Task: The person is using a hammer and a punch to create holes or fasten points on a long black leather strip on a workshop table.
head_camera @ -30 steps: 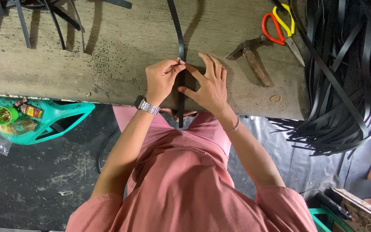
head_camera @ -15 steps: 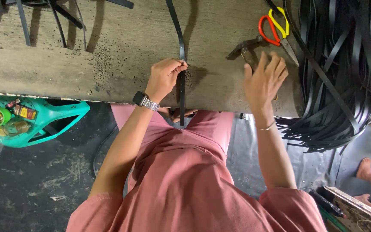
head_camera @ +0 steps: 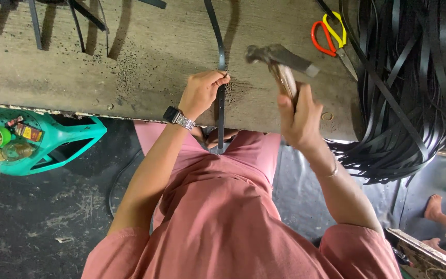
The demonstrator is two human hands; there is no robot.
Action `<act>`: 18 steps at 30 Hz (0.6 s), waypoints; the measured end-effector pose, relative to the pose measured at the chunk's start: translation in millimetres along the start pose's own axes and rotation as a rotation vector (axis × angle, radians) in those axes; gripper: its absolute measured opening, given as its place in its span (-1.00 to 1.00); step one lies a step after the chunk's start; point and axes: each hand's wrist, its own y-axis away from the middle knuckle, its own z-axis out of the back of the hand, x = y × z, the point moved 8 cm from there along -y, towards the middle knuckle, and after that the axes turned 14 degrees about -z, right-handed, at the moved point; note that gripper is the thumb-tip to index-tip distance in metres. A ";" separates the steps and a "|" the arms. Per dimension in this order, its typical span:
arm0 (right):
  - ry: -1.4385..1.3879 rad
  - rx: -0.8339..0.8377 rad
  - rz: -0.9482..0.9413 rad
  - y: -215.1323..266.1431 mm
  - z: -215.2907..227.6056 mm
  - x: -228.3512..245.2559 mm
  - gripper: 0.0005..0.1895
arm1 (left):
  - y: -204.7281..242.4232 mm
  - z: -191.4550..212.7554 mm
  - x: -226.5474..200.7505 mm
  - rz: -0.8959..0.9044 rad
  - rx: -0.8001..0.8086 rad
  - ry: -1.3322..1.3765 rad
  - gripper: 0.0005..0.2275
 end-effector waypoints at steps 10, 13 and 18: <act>0.008 0.252 0.027 4.4 -21.3 65.4 -0.61 | 16.3 -7.2 14.6 0.024 0.103 -0.103 -0.85; 0.033 0.179 0.008 -1.8 -3.5 65.4 -0.54 | 3.9 -6.8 5.7 0.024 0.077 -0.075 -0.87; 0.136 0.168 0.098 7.1 -16.7 68.4 -0.56 | 9.5 -9.5 11.1 0.022 0.083 -0.050 -0.89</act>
